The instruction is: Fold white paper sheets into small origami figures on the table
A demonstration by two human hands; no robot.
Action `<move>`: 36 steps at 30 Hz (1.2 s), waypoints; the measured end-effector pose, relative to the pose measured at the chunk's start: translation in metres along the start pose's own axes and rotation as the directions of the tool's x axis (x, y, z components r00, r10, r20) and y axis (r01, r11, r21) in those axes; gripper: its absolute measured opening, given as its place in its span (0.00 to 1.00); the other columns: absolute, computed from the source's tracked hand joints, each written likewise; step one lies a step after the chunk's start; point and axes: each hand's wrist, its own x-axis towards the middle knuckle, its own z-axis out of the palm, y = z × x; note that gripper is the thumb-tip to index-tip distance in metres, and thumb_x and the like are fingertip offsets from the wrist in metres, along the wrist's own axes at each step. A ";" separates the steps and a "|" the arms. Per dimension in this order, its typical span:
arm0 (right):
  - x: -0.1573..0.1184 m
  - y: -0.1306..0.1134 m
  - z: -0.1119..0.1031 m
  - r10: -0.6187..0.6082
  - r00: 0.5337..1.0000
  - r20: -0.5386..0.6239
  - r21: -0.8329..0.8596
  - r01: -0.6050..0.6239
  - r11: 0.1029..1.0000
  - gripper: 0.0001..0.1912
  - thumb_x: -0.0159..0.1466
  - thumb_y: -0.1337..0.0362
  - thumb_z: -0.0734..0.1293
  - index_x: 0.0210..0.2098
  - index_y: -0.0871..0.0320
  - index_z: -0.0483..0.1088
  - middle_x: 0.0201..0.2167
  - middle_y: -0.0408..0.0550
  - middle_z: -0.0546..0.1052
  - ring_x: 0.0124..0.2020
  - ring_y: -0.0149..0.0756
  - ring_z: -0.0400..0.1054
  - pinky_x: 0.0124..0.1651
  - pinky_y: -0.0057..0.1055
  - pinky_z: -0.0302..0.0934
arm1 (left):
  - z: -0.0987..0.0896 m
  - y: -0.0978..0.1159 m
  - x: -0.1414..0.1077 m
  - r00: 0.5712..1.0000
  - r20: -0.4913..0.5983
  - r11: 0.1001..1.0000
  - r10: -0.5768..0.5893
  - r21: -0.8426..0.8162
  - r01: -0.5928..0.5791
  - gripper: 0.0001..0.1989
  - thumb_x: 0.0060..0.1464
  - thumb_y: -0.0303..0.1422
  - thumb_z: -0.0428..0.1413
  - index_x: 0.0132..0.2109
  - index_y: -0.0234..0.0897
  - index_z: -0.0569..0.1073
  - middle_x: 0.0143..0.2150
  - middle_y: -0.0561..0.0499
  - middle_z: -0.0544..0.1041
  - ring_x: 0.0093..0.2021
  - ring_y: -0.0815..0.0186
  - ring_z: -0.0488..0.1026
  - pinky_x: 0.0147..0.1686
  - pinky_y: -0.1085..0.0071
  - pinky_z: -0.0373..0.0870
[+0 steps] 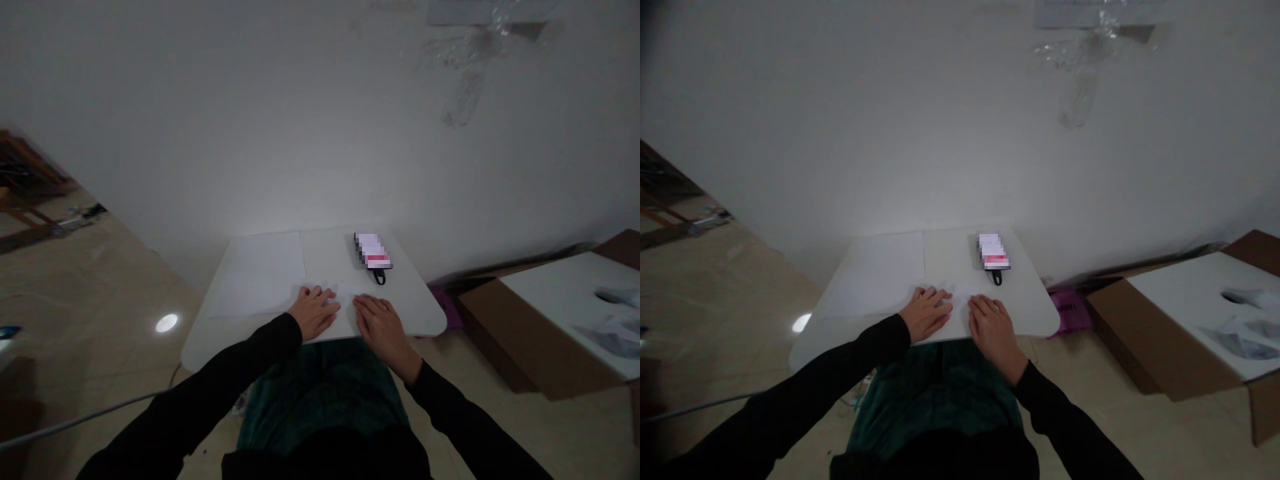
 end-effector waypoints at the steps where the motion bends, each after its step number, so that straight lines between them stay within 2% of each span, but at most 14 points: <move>1: 0.002 0.003 0.000 0.030 0.999 -0.018 -0.028 -0.031 0.999 0.18 0.66 0.68 0.56 0.52 0.59 0.68 0.53 0.53 0.72 0.55 0.45 0.62 0.56 0.44 0.52 | 0.000 0.000 0.000 1.000 0.005 1.000 -0.003 0.002 0.003 0.10 0.58 0.37 0.47 0.44 0.43 0.70 0.54 0.46 0.67 0.46 0.56 0.60 0.44 0.56 0.55; 4: 0.005 0.005 0.001 0.091 0.995 -0.044 -0.088 -0.095 0.992 0.17 0.66 0.68 0.56 0.51 0.60 0.69 0.52 0.54 0.73 0.55 0.49 0.61 0.56 0.47 0.49 | 0.002 0.002 -0.001 1.000 0.010 1.000 -0.019 -0.002 0.019 0.10 0.58 0.37 0.47 0.45 0.43 0.70 0.54 0.46 0.67 0.47 0.55 0.60 0.43 0.55 0.55; 8: 0.005 -0.012 0.005 0.099 0.991 -0.085 -0.109 -0.108 0.988 0.16 0.66 0.68 0.56 0.50 0.60 0.69 0.54 0.56 0.70 0.60 0.52 0.55 0.57 0.50 0.47 | 0.004 0.005 -0.002 0.998 -0.015 0.998 -0.061 -0.023 0.060 0.10 0.58 0.36 0.47 0.45 0.44 0.70 0.55 0.47 0.67 0.47 0.54 0.61 0.43 0.54 0.55; 10: 0.003 -0.025 0.011 0.029 0.997 -0.067 -0.071 -0.033 0.997 0.17 0.66 0.68 0.56 0.51 0.60 0.69 0.57 0.56 0.68 0.62 0.50 0.53 0.58 0.50 0.47 | 0.004 0.007 -0.005 0.997 -0.024 0.996 -0.078 -0.039 0.077 0.11 0.60 0.36 0.46 0.46 0.44 0.70 0.56 0.47 0.66 0.48 0.55 0.61 0.44 0.54 0.55; 11: 0.002 -0.031 0.014 -0.035 0.998 -0.042 -0.036 0.033 0.999 0.17 0.66 0.69 0.56 0.51 0.60 0.68 0.56 0.55 0.69 0.61 0.48 0.56 0.58 0.47 0.49 | 0.003 0.008 -0.007 0.996 -0.026 0.995 -0.084 -0.049 0.083 0.12 0.60 0.37 0.45 0.47 0.44 0.70 0.57 0.47 0.66 0.48 0.55 0.61 0.44 0.54 0.56; 13: 0.000 -0.037 0.021 -0.088 0.996 -0.012 0.010 0.088 0.996 0.18 0.65 0.70 0.56 0.53 0.64 0.67 0.54 0.59 0.70 0.58 0.45 0.60 0.58 0.44 0.52 | 0.002 0.009 -0.012 0.996 -0.026 0.994 -0.087 -0.074 0.085 0.15 0.60 0.41 0.44 0.49 0.43 0.69 0.59 0.46 0.64 0.50 0.54 0.61 0.46 0.54 0.56; 16: -0.004 -0.033 0.024 -0.115 0.993 -0.006 0.065 0.115 0.991 0.19 0.65 0.68 0.58 0.54 0.64 0.66 0.54 0.58 0.70 0.57 0.44 0.61 0.57 0.43 0.55 | -0.001 0.009 -0.019 0.997 -0.023 0.991 -0.067 -0.118 0.064 0.22 0.57 0.49 0.46 0.51 0.42 0.68 0.62 0.45 0.61 0.54 0.52 0.61 0.50 0.53 0.55; 19: -0.007 -0.024 0.021 -0.160 0.987 -0.004 0.106 0.159 0.982 0.20 0.66 0.67 0.58 0.56 0.60 0.64 0.57 0.56 0.68 0.60 0.43 0.59 0.57 0.43 0.56 | 0.000 0.008 -0.024 0.999 -0.028 0.988 -0.047 -0.150 0.042 0.27 0.54 0.53 0.49 0.54 0.42 0.66 0.64 0.45 0.60 0.57 0.51 0.60 0.52 0.52 0.54; 23: -0.008 -0.018 0.018 -0.197 0.980 0.003 0.127 0.195 0.972 0.22 0.65 0.68 0.58 0.59 0.57 0.62 0.59 0.55 0.66 0.61 0.41 0.58 0.58 0.43 0.55 | 0.007 0.008 -0.026 0.996 -0.072 0.985 -0.044 -0.172 0.031 0.27 0.54 0.50 0.50 0.56 0.39 0.65 0.63 0.42 0.61 0.61 0.52 0.59 0.55 0.53 0.55; 27: -0.008 -0.017 0.018 -0.183 0.983 -0.014 0.147 0.183 0.972 0.23 0.65 0.67 0.59 0.59 0.55 0.61 0.58 0.52 0.67 0.61 0.39 0.59 0.58 0.42 0.56 | 0.012 0.011 -0.031 0.992 -0.121 0.984 -0.042 -0.179 0.020 0.28 0.52 0.47 0.52 0.56 0.36 0.65 0.62 0.38 0.62 0.61 0.52 0.58 0.56 0.54 0.55; 32: -0.008 -0.014 0.019 -0.149 0.988 -0.032 0.192 0.152 0.970 0.22 0.64 0.70 0.59 0.58 0.52 0.63 0.57 0.48 0.68 0.59 0.37 0.61 0.57 0.41 0.57 | 0.014 0.015 -0.032 0.995 -0.085 0.991 -0.058 -0.125 0.048 0.30 0.48 0.41 0.57 0.57 0.36 0.64 0.62 0.37 0.61 0.63 0.46 0.54 0.58 0.48 0.51; 36: -0.008 -0.013 0.018 -0.129 0.991 -0.036 0.198 0.134 0.971 0.22 0.64 0.71 0.60 0.56 0.52 0.64 0.57 0.47 0.69 0.59 0.36 0.60 0.58 0.41 0.56 | 0.016 0.015 -0.029 0.999 -0.024 0.996 0.035 -0.078 -0.037 0.34 0.46 0.33 0.57 0.60 0.30 0.59 0.66 0.39 0.55 0.67 0.50 0.47 0.62 0.55 0.49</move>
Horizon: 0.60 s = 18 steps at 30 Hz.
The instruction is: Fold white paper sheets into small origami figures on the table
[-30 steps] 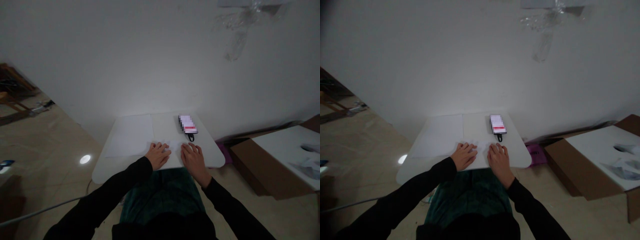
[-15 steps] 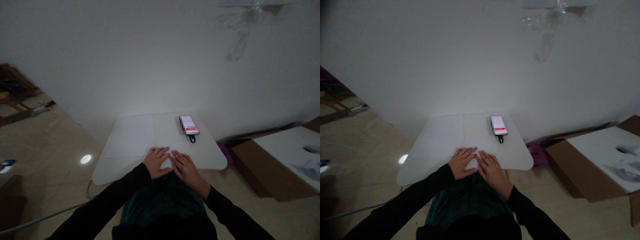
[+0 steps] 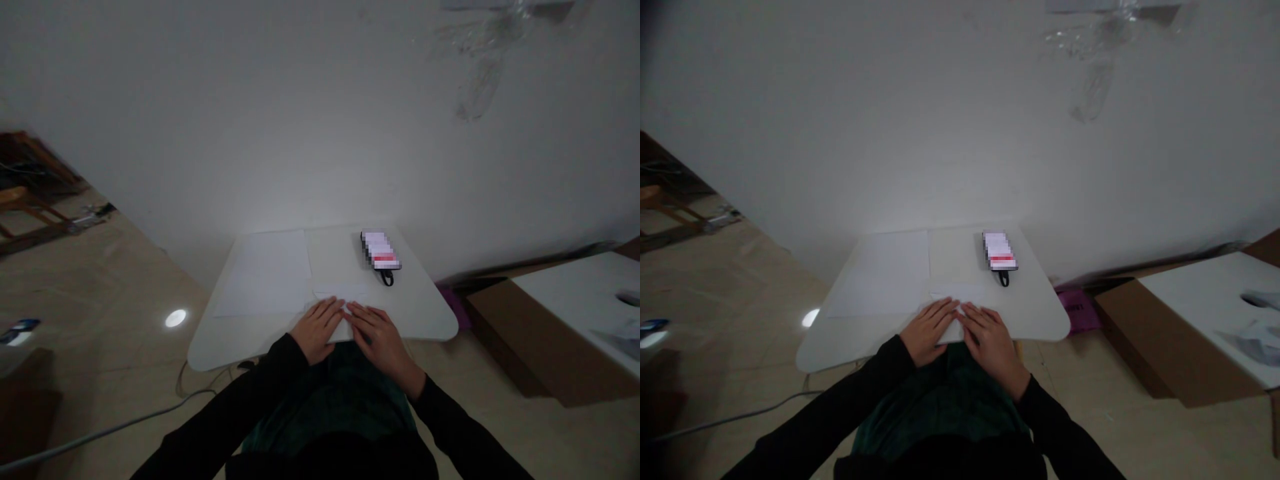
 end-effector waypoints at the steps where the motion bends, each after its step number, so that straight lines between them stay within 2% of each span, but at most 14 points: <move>1: 0.000 0.000 0.000 -0.002 1.000 -0.002 0.002 0.002 1.000 0.22 0.64 0.71 0.60 0.56 0.52 0.65 0.57 0.47 0.69 0.59 0.36 0.61 0.58 0.41 0.56 | 0.000 0.000 -0.001 1.000 0.013 1.000 0.016 0.018 -0.017 0.34 0.47 0.32 0.57 0.61 0.30 0.58 0.67 0.40 0.54 0.67 0.52 0.47 0.62 0.57 0.49; 5: -0.005 -0.003 -0.004 -0.008 1.000 -0.017 0.012 0.008 1.000 0.19 0.64 0.70 0.60 0.53 0.52 0.67 0.55 0.46 0.70 0.58 0.36 0.62 0.58 0.42 0.56 | 0.001 0.002 -0.015 1.000 0.000 0.992 0.005 0.129 -0.005 0.30 0.52 0.31 0.53 0.63 0.34 0.57 0.67 0.42 0.54 0.67 0.53 0.49 0.61 0.56 0.50; 9: -0.014 -0.007 -0.005 -0.032 0.997 -0.069 0.003 0.033 0.999 0.17 0.64 0.68 0.61 0.52 0.51 0.68 0.55 0.46 0.70 0.57 0.36 0.63 0.58 0.43 0.56 | 0.001 0.004 -0.034 0.992 -0.108 0.976 -0.063 0.202 0.084 0.29 0.54 0.31 0.52 0.63 0.37 0.58 0.66 0.42 0.56 0.66 0.51 0.52 0.59 0.55 0.54; 13: -0.023 -0.011 0.001 -0.072 0.992 -0.100 -0.055 0.066 0.996 0.18 0.64 0.66 0.62 0.54 0.56 0.66 0.56 0.52 0.69 0.58 0.40 0.62 0.58 0.45 0.56 | 0.002 0.006 -0.035 0.973 -0.214 0.976 -0.083 0.179 0.122 0.26 0.56 0.37 0.52 0.60 0.34 0.64 0.63 0.40 0.62 0.63 0.51 0.57 0.59 0.53 0.55; 16: -0.030 -0.014 0.009 -0.081 0.986 -0.147 -0.091 0.068 0.994 0.19 0.66 0.71 0.59 0.56 0.59 0.63 0.53 0.54 0.72 0.57 0.40 0.63 0.56 0.44 0.57 | 0.004 0.009 -0.026 0.959 -0.282 0.990 0.003 0.138 0.037 0.24 0.57 0.40 0.51 0.59 0.34 0.65 0.60 0.41 0.66 0.61 0.55 0.61 0.58 0.56 0.59; 18: -0.033 -0.017 0.014 -0.089 0.983 -0.160 -0.092 0.075 0.993 0.21 0.66 0.72 0.57 0.59 0.58 0.60 0.51 0.54 0.73 0.57 0.40 0.63 0.54 0.43 0.58 | 0.005 0.011 -0.021 0.924 -0.370 0.993 0.094 0.106 -0.058 0.19 0.58 0.36 0.52 0.56 0.36 0.67 0.55 0.43 0.72 0.57 0.60 0.66 0.55 0.61 0.63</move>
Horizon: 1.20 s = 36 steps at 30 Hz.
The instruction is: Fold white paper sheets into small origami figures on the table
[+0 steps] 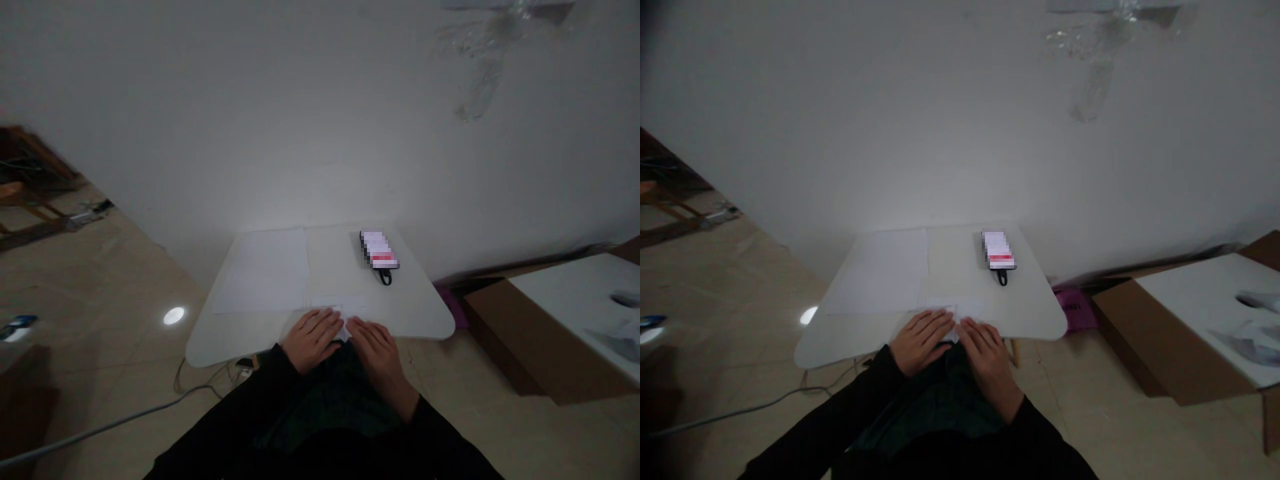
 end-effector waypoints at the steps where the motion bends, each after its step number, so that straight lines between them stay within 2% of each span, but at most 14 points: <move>1: -0.001 -0.002 0.002 -0.005 1.000 -0.008 0.009 0.005 1.000 0.22 0.66 0.73 0.57 0.60 0.58 0.59 0.50 0.53 0.74 0.56 0.40 0.64 0.53 0.42 0.59 | 0.001 0.000 0.002 0.998 -0.058 0.999 0.026 -0.029 -0.028 0.16 0.58 0.33 0.52 0.53 0.36 0.69 0.52 0.45 0.75 0.55 0.62 0.69 0.53 0.63 0.65; 3: -0.002 -0.005 0.004 -0.009 0.999 -0.038 0.031 0.010 0.999 0.24 0.66 0.73 0.56 0.61 0.58 0.57 0.49 0.54 0.74 0.55 0.41 0.64 0.52 0.42 0.59 | 0.000 -0.002 0.004 0.989 -0.140 0.996 0.048 -0.071 -0.059 0.12 0.58 0.29 0.52 0.49 0.36 0.71 0.47 0.46 0.77 0.51 0.65 0.72 0.49 0.66 0.68; 4: -0.001 -0.006 0.005 -0.005 0.998 -0.058 0.039 0.007 0.999 0.24 0.66 0.73 0.56 0.61 0.58 0.58 0.49 0.54 0.75 0.54 0.40 0.65 0.51 0.41 0.60 | -0.001 -0.003 0.005 0.988 -0.147 0.994 0.056 -0.082 -0.068 0.11 0.58 0.30 0.53 0.48 0.35 0.71 0.47 0.46 0.78 0.51 0.65 0.72 0.48 0.66 0.68; 8: 0.004 -0.010 0.007 0.007 0.998 -0.061 0.038 -0.005 0.999 0.24 0.64 0.73 0.59 0.59 0.58 0.60 0.48 0.54 0.75 0.51 0.41 0.67 0.50 0.43 0.60 | -0.004 -0.009 0.004 0.993 -0.066 0.993 0.093 -0.071 -0.098 0.15 0.58 0.36 0.53 0.50 0.33 0.70 0.50 0.42 0.75 0.53 0.61 0.70 0.48 0.63 0.69; 11: 0.003 -0.009 0.005 -0.021 1.000 -0.013 0.058 0.022 0.998 0.26 0.61 0.73 0.61 0.58 0.59 0.61 0.49 0.54 0.74 0.53 0.43 0.65 0.54 0.46 0.58 | 0.000 -0.007 -0.002 0.994 -0.033 0.992 0.106 -0.065 -0.108 0.16 0.59 0.33 0.52 0.52 0.33 0.69 0.51 0.42 0.75 0.55 0.61 0.69 0.48 0.63 0.69; 14: -0.002 -0.004 0.003 -0.044 0.998 -0.042 0.128 0.049 0.991 0.24 0.61 0.74 0.61 0.57 0.57 0.63 0.46 0.52 0.76 0.51 0.40 0.67 0.53 0.45 0.59 | 0.004 0.002 -0.002 0.998 -0.054 0.988 0.022 -0.150 -0.030 0.11 0.60 0.28 0.50 0.47 0.37 0.73 0.48 0.47 0.77 0.53 0.67 0.71 0.48 0.68 0.69; 17: -0.004 0.003 -0.002 -0.027 0.992 -0.121 0.193 0.050 0.980 0.23 0.61 0.75 0.62 0.54 0.52 0.66 0.41 0.49 0.78 0.44 0.38 0.71 0.47 0.42 0.63 | 0.001 0.008 0.012 0.996 -0.055 0.959 -0.077 -0.277 0.059 0.10 0.62 0.29 0.48 0.40 0.39 0.74 0.43 0.51 0.80 0.47 0.72 0.74 0.45 0.72 0.70; 20: 0.008 0.010 -0.009 -0.006 0.979 -0.202 0.206 0.048 0.977 0.22 0.61 0.75 0.63 0.53 0.50 0.67 0.41 0.49 0.78 0.44 0.38 0.71 0.45 0.40 0.63 | -0.012 0.002 0.032 0.993 -0.115 0.975 0.038 -0.214 -0.062 0.12 0.62 0.27 0.46 0.45 0.38 0.73 0.45 0.49 0.79 0.49 0.69 0.73 0.48 0.68 0.69; 22: 0.024 0.014 -0.013 0.008 0.974 -0.227 0.202 0.038 0.979 0.21 0.62 0.74 0.63 0.52 0.50 0.68 0.42 0.49 0.78 0.46 0.39 0.70 0.46 0.41 0.63 | -0.022 -0.011 0.042 0.974 -0.186 0.982 0.127 -0.116 -0.150 0.13 0.61 0.25 0.48 0.49 0.36 0.71 0.47 0.47 0.78 0.52 0.66 0.72 0.49 0.65 0.68; 24: 0.042 0.017 -0.013 0.010 0.965 -0.263 0.211 0.048 0.976 0.18 0.62 0.73 0.63 0.49 0.50 0.70 0.41 0.48 0.78 0.46 0.38 0.71 0.46 0.41 0.63 | -0.029 -0.028 0.044 0.953 -0.249 0.981 0.174 -0.038 -0.190 0.13 0.60 0.23 0.48 0.50 0.33 0.70 0.47 0.45 0.78 0.51 0.65 0.72 0.47 0.64 0.69; 27: 0.063 0.021 -0.005 -0.042 0.961 -0.273 0.269 0.119 0.956 0.13 0.63 0.72 0.63 0.44 0.52 0.73 0.38 0.47 0.79 0.42 0.36 0.72 0.45 0.39 0.64 | -0.033 -0.053 0.036 0.971 -0.170 0.985 0.168 -0.012 -0.172 0.12 0.60 0.24 0.47 0.49 0.32 0.71 0.46 0.43 0.78 0.48 0.63 0.73 0.44 0.63 0.69; 30: 0.070 0.022 0.005 -0.102 0.979 -0.179 0.319 0.156 0.935 0.10 0.63 0.70 0.64 0.42 0.53 0.73 0.37 0.46 0.79 0.41 0.35 0.71 0.47 0.39 0.63 | -0.030 -0.070 0.023 0.980 -0.064 0.982 0.187 0.010 -0.187 0.12 0.61 0.25 0.46 0.44 0.35 0.73 0.41 0.46 0.79 0.40 0.65 0.74 0.41 0.65 0.68; 33: 0.068 0.021 0.009 -0.119 0.992 -0.039 0.340 0.125 0.932 0.08 0.63 0.70 0.64 0.39 0.54 0.74 0.35 0.45 0.79 0.39 0.35 0.70 0.48 0.39 0.62 | -0.026 -0.072 0.014 0.984 0.081 0.987 0.158 0.028 -0.161 0.13 0.62 0.26 0.44 0.41 0.35 0.74 0.38 0.47 0.78 0.38 0.66 0.72 0.39 0.67 0.67; 36: 0.066 0.021 0.004 -0.091 0.990 0.104 0.372 0.046 0.927 0.10 0.60 0.72 0.64 0.36 0.54 0.75 0.36 0.46 0.78 0.40 0.36 0.70 0.47 0.38 0.62 | -0.026 -0.059 0.008 0.976 0.209 0.998 0.068 -0.018 -0.065 0.14 0.62 0.27 0.43 0.43 0.36 0.74 0.37 0.47 0.76 0.38 0.66 0.71 0.40 0.67 0.67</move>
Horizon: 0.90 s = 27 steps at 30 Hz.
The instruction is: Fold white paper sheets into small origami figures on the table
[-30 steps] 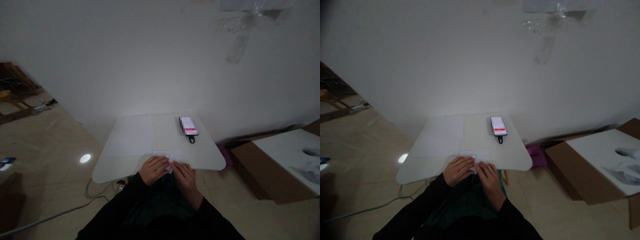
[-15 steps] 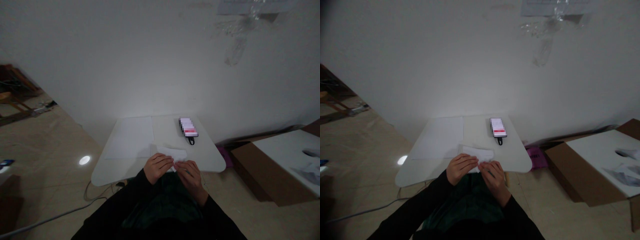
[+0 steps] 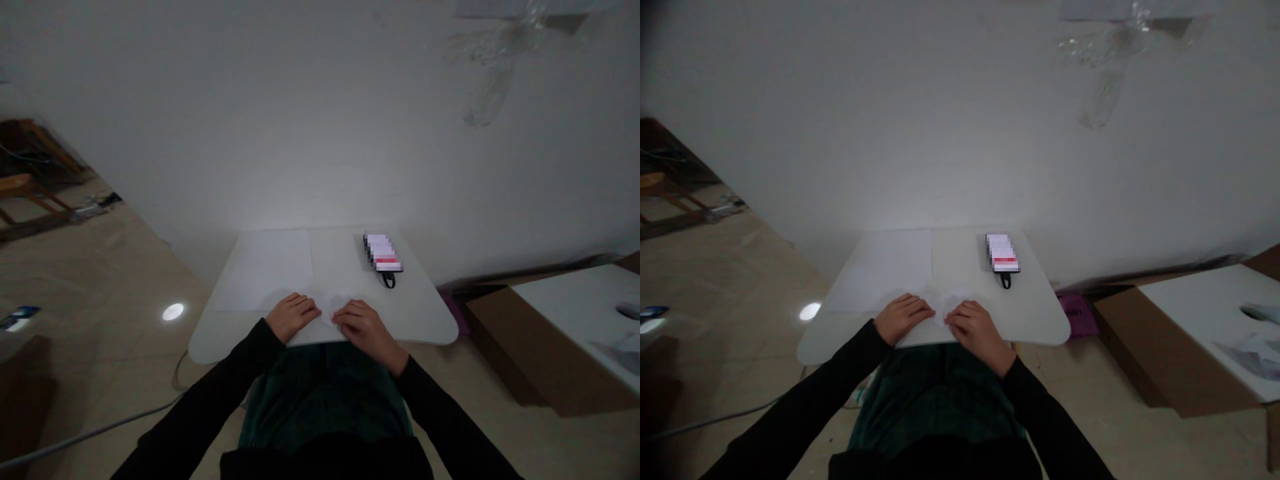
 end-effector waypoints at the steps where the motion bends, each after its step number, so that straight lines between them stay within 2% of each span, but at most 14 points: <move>1: 0.000 0.000 -0.003 0.029 0.999 0.039 0.032 -0.030 0.999 0.11 0.59 0.73 0.64 0.37 0.54 0.75 0.37 0.47 0.78 0.41 0.36 0.69 0.47 0.37 0.62 | 0.000 0.006 -0.001 0.999 0.021 0.998 -0.031 -0.045 0.032 0.13 0.62 0.29 0.44 0.45 0.37 0.74 0.40 0.46 0.76 0.40 0.65 0.71 0.41 0.66 0.67; 3: 0.003 0.003 -0.008 0.100 0.990 0.098 0.122 -0.111 0.986 0.15 0.58 0.73 0.63 0.42 0.54 0.73 0.40 0.47 0.77 0.41 0.36 0.69 0.46 0.36 0.62 | 0.000 0.018 -0.003 0.993 0.017 0.982 -0.118 -0.146 0.119 0.14 0.61 0.35 0.48 0.49 0.36 0.73 0.46 0.43 0.74 0.47 0.61 0.69 0.46 0.63 0.67; 5: 0.011 0.011 -0.010 0.211 0.970 0.118 0.190 -0.230 0.954 0.21 0.60 0.71 0.62 0.53 0.54 0.66 0.42 0.47 0.75 0.37 0.34 0.69 0.42 0.34 0.63 | 0.004 0.026 -0.002 0.974 -0.013 0.939 -0.225 -0.268 0.214 0.14 0.60 0.37 0.49 0.46 0.38 0.75 0.46 0.44 0.73 0.47 0.62 0.70 0.46 0.63 0.68; 6: 0.015 0.016 -0.010 0.264 0.959 0.103 0.167 -0.278 0.946 0.26 0.60 0.69 0.64 0.57 0.53 0.62 0.44 0.49 0.74 0.36 0.34 0.68 0.41 0.34 0.63 | 0.007 0.028 0.000 0.958 -0.027 0.907 -0.286 -0.332 0.261 0.13 0.60 0.38 0.50 0.42 0.38 0.77 0.44 0.45 0.74 0.45 0.63 0.71 0.44 0.65 0.69; 7: 0.020 0.022 -0.008 0.289 0.953 0.089 0.100 -0.297 0.950 0.29 0.58 0.66 0.66 0.59 0.53 0.60 0.47 0.50 0.72 0.40 0.37 0.67 0.42 0.36 0.62 | 0.010 0.029 0.002 0.938 -0.040 0.871 -0.345 -0.386 0.304 0.12 0.59 0.38 0.51 0.38 0.38 0.78 0.42 0.46 0.74 0.42 0.64 0.71 0.43 0.66 0.70; 9: 0.028 0.033 -0.003 0.316 0.946 0.073 -0.072 -0.312 0.948 0.30 0.55 0.60 0.71 0.56 0.51 0.64 0.50 0.52 0.69 0.47 0.46 0.62 0.45 0.41 0.59 | 0.017 0.027 0.008 0.890 -0.051 0.815 -0.452 -0.430 0.389 0.11 0.55 0.39 0.55 0.31 0.38 0.77 0.38 0.46 0.74 0.40 0.64 0.71 0.42 0.65 0.70; 11: 0.033 0.041 0.002 0.343 0.936 0.083 -0.155 -0.328 0.932 0.29 0.53 0.54 0.72 0.53 0.51 0.68 0.48 0.53 0.69 0.47 0.48 0.60 0.43 0.42 0.57 | 0.020 0.024 0.013 0.846 -0.036 0.787 -0.533 -0.389 0.479 0.10 0.51 0.40 0.59 0.30 0.38 0.76 0.42 0.46 0.75 0.44 0.61 0.70 0.44 0.61 0.68; 12: 0.034 0.043 0.003 0.353 0.932 0.085 -0.176 -0.335 0.926 0.28 0.52 0.52 0.73 0.52 0.51 0.69 0.46 0.53 0.69 0.46 0.48 0.60 0.43 0.41 0.57 | 0.020 0.023 0.015 0.827 -0.018 0.778 -0.562 -0.352 0.521 0.11 0.49 0.42 0.60 0.34 0.39 0.77 0.45 0.46 0.74 0.47 0.59 0.69 0.46 0.58 0.66; 15: 0.033 0.046 0.006 0.369 0.926 0.081 -0.194 -0.348 0.917 0.29 0.51 0.49 0.73 0.51 0.50 0.70 0.42 0.52 0.69 0.45 0.48 0.60 0.42 0.41 0.56 | 0.017 0.018 0.018 0.801 0.059 0.765 -0.596 -0.262 0.589 0.27 0.45 0.48 0.61 0.52 0.43 0.71 0.55 0.46 0.70 0.54 0.54 0.65 0.50 0.53 0.60; 18: 0.031 0.046 0.007 0.385 0.922 0.049 -0.197 -0.369 0.908 0.32 0.49 0.49 0.74 0.51 0.51 0.69 0.40 0.51 0.69 0.44 0.48 0.59 0.41 0.41 0.56 | 0.012 0.015 0.020 0.807 0.107 0.781 -0.580 -0.205 0.589 0.38 0.43 0.51 0.61 0.59 0.41 0.63 0.55 0.44 0.70 0.55 0.52 0.64 0.52 0.52 0.56; 22: 0.029 0.046 0.008 0.353 0.936 -0.009 -0.207 -0.347 0.915 0.26 0.50 0.49 0.73 0.47 0.50 0.72 0.39 0.51 0.68 0.43 0.47 0.59 0.41 0.41 0.56 | 0.011 0.014 0.021 0.797 0.096 0.785 -0.596 -0.141 0.604 0.38 0.42 0.53 0.60 0.58 0.39 0.65 0.52 0.44 0.71 0.51 0.51 0.65 0.50 0.52 0.55; 27: 0.030 0.039 0.004 0.319 0.948 -0.008 -0.170 -0.316 0.934 0.19 0.52 0.51 0.73 0.42 0.49 0.74 0.39 0.49 0.70 0.44 0.46 0.60 0.43 0.41 0.54 | 0.012 0.014 0.021 0.800 0.039 0.787 -0.599 -0.156 0.597 0.34 0.41 0.51 0.62 0.54 0.41 0.70 0.47 0.45 0.69 0.48 0.53 0.66 0.48 0.53 0.58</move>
